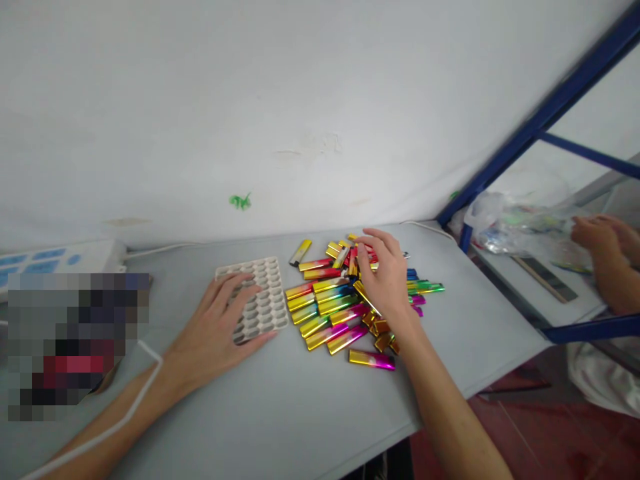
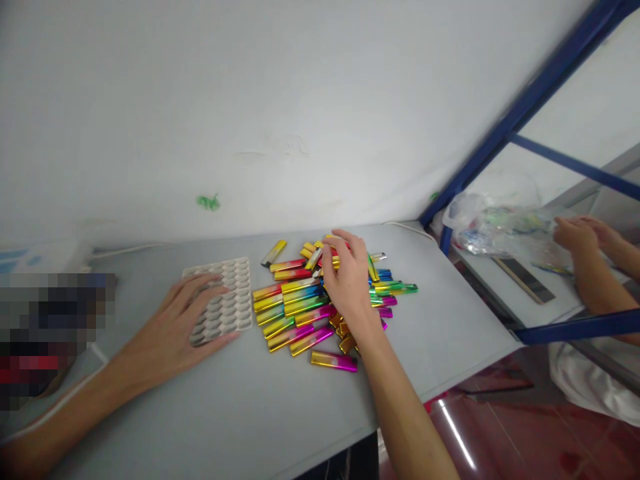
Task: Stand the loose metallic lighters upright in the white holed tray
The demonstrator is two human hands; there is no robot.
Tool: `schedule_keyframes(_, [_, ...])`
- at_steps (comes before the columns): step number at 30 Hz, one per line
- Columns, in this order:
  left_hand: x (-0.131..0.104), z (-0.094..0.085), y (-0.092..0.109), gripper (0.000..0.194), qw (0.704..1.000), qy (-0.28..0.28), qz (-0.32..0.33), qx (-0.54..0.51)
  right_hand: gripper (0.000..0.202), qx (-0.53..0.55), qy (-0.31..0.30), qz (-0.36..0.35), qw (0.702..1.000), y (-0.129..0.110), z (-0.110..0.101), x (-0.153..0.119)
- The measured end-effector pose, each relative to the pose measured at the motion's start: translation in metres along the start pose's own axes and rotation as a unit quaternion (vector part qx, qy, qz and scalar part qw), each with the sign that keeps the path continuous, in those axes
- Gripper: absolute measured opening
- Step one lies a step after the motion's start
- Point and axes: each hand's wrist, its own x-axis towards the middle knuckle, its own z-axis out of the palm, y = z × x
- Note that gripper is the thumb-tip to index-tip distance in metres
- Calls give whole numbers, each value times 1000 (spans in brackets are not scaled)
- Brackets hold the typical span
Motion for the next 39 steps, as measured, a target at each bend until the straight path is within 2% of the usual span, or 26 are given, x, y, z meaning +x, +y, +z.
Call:
schedule_keyframes(5, [-2,2,-1,61,1000,-4,-12,-9,28,17,-60,20,998,-1,3,-2])
schedule_keyframes(11, [-6,2,-1,62,1000,3,-8,-2,28,30,-66,19,997,1,7,-4])
schedule_keyframes(16, [-9,2,0,65,1000,15,-3,-11,24,7,-151,-31,988,-1,24,-14])
schedule_keyframes(20, [-12,2,8,65,1000,5,-2,-22,21,-41,-178,-39,982,2,31,-21])
schedule_keyframes(26, [-10,6,25,67,999,-9,-15,-29,19,-54,-204,-18,977,5,31,-22])
schedule_keyframes(30, [-4,10,27,65,999,-12,-8,-41,17,-26,-200,-16,979,7,28,-19])
schedule_keyframes(34, [1,12,27,66,999,-16,-11,-46,15,39,-165,9,985,5,23,-12])
schedule_keyframes(37, [0,12,28,70,999,-14,-8,-47,19,131,-132,65,980,-2,21,-8])
schedule_keyframes(39, [0,11,28,71,999,-13,-4,-43,25,228,-121,129,957,-7,21,-7])
